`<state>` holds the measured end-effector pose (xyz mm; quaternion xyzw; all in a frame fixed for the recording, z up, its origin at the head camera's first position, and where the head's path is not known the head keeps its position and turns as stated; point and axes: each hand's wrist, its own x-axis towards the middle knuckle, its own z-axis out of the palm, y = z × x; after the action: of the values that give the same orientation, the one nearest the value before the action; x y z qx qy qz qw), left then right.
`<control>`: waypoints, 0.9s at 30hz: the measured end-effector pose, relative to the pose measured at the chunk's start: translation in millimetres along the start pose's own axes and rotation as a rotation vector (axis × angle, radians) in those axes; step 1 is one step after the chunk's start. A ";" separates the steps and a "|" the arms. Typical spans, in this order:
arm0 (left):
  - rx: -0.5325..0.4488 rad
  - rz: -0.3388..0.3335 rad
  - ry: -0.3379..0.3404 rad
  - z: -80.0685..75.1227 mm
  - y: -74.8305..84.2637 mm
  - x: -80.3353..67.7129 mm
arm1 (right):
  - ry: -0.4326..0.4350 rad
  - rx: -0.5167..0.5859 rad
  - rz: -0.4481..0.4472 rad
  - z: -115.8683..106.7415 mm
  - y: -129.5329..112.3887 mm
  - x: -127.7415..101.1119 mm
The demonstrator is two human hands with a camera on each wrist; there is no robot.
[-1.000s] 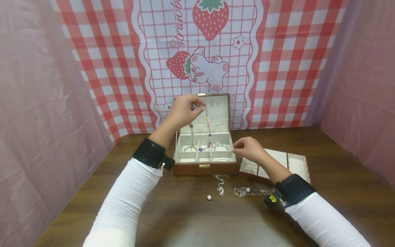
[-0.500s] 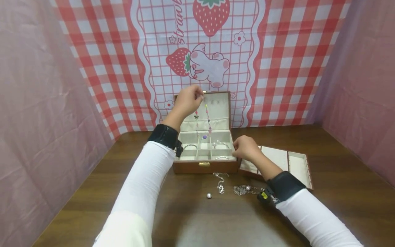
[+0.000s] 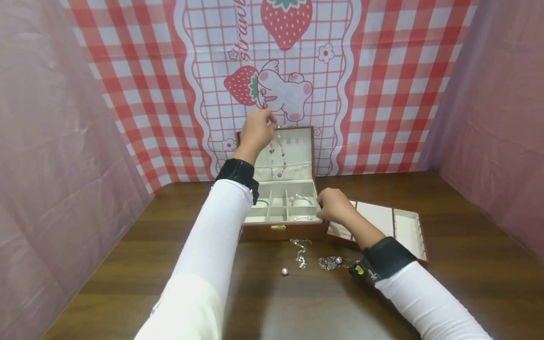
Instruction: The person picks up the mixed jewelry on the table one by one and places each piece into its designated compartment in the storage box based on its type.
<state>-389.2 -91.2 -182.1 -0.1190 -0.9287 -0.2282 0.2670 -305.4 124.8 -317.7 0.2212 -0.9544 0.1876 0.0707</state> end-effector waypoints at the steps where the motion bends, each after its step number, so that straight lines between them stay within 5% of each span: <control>1: 0.002 -0.008 0.017 1.8 -0.1 0.9 | 0.000 0.005 0.002 0.4 -0.7 -0.2; 12: -0.154 -0.201 0.098 22.1 -0.9 1.2 | 0.039 -0.033 -0.014 3.9 -3.2 -3.7; 18: -0.218 -0.234 0.166 35.2 -6.3 2.8 | 0.057 -0.042 -0.016 4.9 -3.1 -3.6; 27: -0.199 -0.270 0.121 62.4 -11.3 1.1 | 0.067 -0.031 -0.010 7.0 -3.5 -7.1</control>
<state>-421.6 -70.4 -232.6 -0.0053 -0.8914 -0.3593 0.2762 -297.9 121.9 -324.6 0.2184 -0.9532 0.1796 0.1070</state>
